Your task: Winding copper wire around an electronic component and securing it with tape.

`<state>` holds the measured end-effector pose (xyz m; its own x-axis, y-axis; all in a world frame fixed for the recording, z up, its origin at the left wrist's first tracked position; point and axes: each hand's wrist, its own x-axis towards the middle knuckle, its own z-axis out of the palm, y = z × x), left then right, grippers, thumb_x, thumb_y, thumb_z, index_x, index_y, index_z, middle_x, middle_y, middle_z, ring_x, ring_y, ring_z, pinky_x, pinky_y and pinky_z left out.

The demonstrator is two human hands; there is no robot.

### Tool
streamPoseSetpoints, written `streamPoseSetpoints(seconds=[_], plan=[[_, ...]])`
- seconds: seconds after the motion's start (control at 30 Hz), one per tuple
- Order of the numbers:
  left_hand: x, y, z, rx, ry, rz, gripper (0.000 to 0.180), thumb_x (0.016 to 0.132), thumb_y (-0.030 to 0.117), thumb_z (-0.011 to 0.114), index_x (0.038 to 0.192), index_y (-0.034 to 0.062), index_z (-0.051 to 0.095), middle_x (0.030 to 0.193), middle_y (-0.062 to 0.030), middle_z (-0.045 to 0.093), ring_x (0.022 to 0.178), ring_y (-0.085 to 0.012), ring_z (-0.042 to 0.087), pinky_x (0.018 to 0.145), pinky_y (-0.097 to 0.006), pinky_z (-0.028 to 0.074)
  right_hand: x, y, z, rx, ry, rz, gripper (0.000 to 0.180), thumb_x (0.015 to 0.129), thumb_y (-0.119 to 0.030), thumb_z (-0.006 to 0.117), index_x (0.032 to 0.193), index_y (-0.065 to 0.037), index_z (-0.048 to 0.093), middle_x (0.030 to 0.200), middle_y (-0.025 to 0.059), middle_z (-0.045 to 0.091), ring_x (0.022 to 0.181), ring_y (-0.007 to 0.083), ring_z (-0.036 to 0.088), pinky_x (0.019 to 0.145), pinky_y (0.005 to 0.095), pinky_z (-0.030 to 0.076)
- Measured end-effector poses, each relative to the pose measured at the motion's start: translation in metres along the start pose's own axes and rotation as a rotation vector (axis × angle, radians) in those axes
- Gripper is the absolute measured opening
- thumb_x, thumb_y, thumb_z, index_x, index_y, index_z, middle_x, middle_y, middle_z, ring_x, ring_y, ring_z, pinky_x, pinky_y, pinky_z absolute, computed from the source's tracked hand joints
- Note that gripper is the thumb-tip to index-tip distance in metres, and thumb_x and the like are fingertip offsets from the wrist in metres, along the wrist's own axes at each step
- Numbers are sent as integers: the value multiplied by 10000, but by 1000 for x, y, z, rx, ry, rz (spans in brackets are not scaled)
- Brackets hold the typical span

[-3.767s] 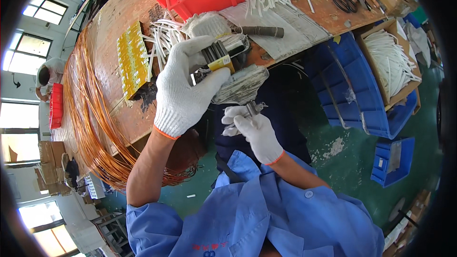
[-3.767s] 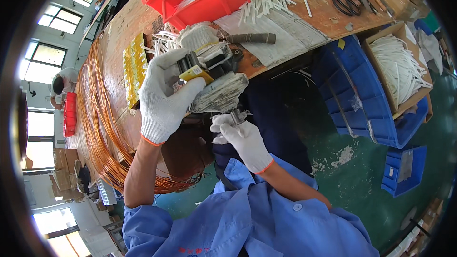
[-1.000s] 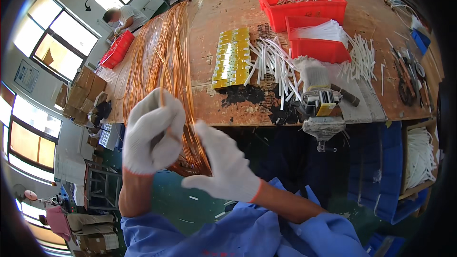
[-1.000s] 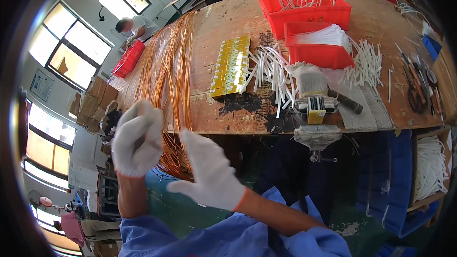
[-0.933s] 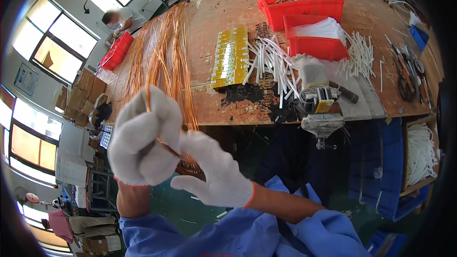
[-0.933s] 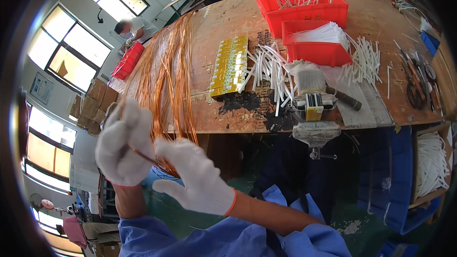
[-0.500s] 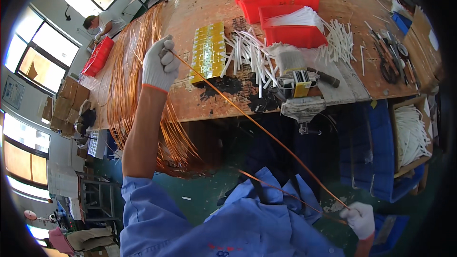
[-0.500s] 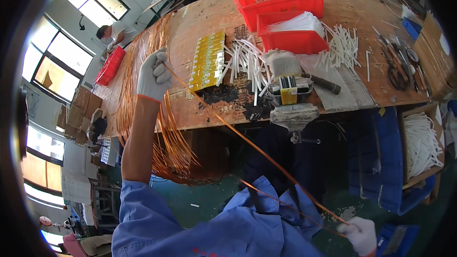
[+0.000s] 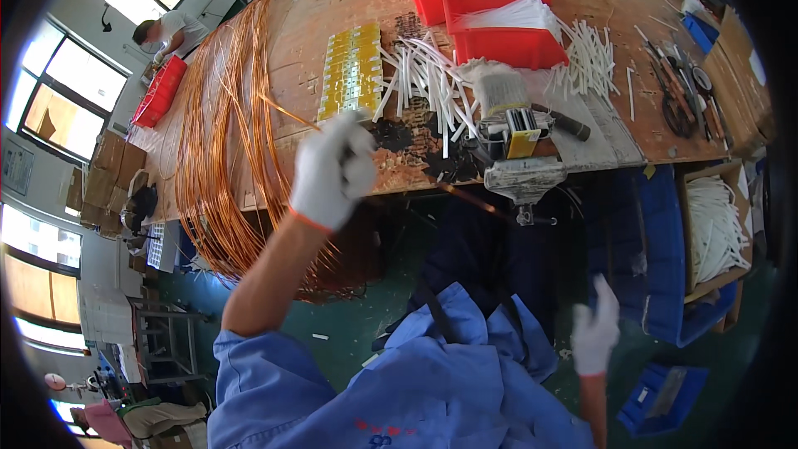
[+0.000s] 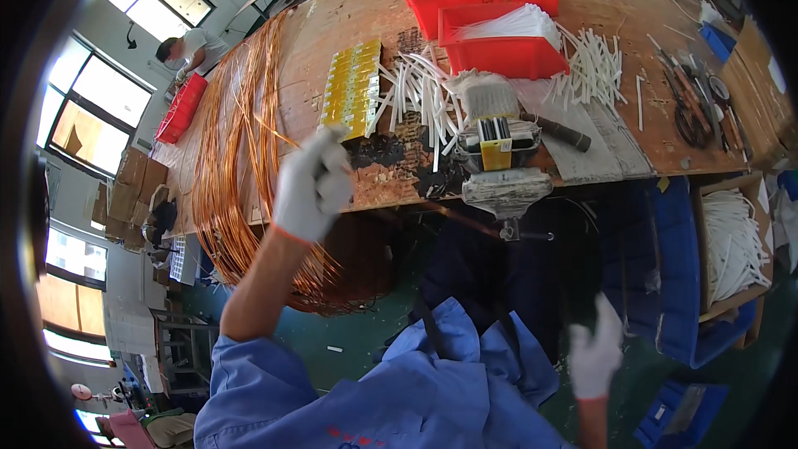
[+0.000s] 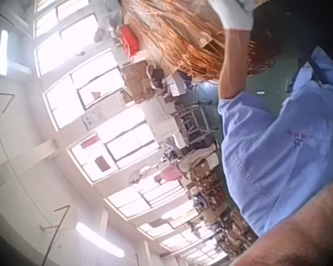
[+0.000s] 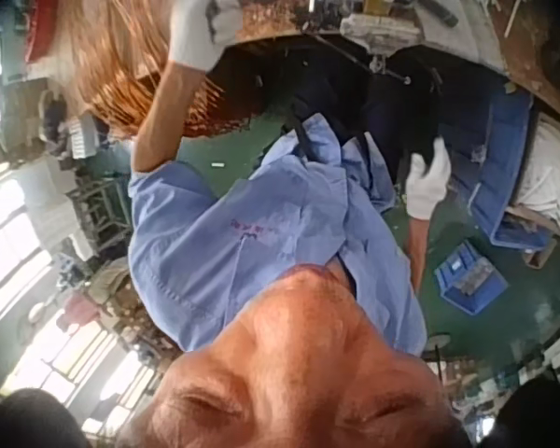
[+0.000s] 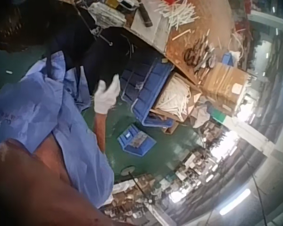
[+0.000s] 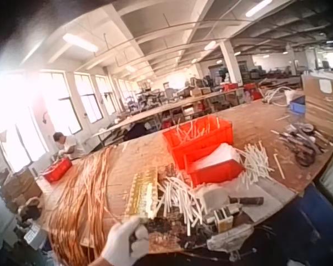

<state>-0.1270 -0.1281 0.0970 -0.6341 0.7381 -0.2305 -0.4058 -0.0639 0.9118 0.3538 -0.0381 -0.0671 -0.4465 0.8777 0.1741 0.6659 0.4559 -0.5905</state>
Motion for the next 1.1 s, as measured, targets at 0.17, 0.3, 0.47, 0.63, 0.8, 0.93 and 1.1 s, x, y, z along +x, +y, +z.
streamPoseSetpoints(seconds=[0.17, 0.3, 0.47, 0.63, 0.8, 0.93, 1.1], plan=[[-88, -65, 50, 66, -198, -345, 347, 1182, 369, 588, 1267, 38, 641, 770, -22, 609, 460, -90, 444, 399, -272, 296, 65, -170, 43, 457, -295, -352, 648, 924, -423, 890, 1386, -14, 692, 1108, 153, 765, 1020, 355, 753, 905, 480, 599], [-59, -59, -5, 19, -120, -78, 371, 1192, 405, 566, 1267, 49, 643, 795, 23, 575, 481, -62, 393, 410, -253, 288, 29, -117, 50, 679, -332, -135, 121, 984, -6, 747, 1091, -8, 804, 882, 127, 765, 718, 269, 748, 666, 353, 586], [-27, -43, -46, -89, 55, -22, 301, 1221, 372, 502, 1264, 106, 637, 879, 52, 572, 551, -39, 426, 437, -217, 317, -26, 37, 41, 349, -543, 112, 272, 961, -37, 795, 1229, -6, 768, 926, 114, 782, 769, 199, 766, 722, 337, 606], [-65, -124, 21, -9, -206, -259, 343, 1191, 301, 584, 1344, -1, 639, 966, -90, 707, 658, -166, 643, 556, -338, 524, 19, -65, 34, 592, -672, 20, 789, 897, -66, 882, 1601, 3, 532, 997, 87, 797, 813, 131, 747, 779, 305, 610], [-58, -127, 46, -155, -283, -298, 397, 1169, 314, 631, 1360, -34, 642, 1022, -86, 741, 689, -164, 665, 598, -327, 543, 71, -148, 41, 663, -448, 74, 172, 1040, -41, 713, 1187, 8, 788, 797, 139, 763, 651, 173, 740, 621, 299, 581], [4, -92, 13, -172, -65, 72, 301, 1177, 250, 616, 1367, 20, 654, 937, -12, 657, 680, -94, 566, 565, -259, 474, 78, -125, 22, 626, -512, 16, 215, 1049, -24, 699, 1241, 11, 788, 886, 127, 806, 676, 141, 749, 633, 287, 590], [71, -76, -7, 1421, -429, 659, 533, 957, 19, 725, 1476, 122, 664, 1094, -96, 700, 912, -280, 725, 765, -435, 602, 83, -119, -6, 598, -498, -57, 336, 1045, 7, 699, 1373, -7, 772, 1054, 145, 844, 688, 139, 751, 665, 283, 614]])
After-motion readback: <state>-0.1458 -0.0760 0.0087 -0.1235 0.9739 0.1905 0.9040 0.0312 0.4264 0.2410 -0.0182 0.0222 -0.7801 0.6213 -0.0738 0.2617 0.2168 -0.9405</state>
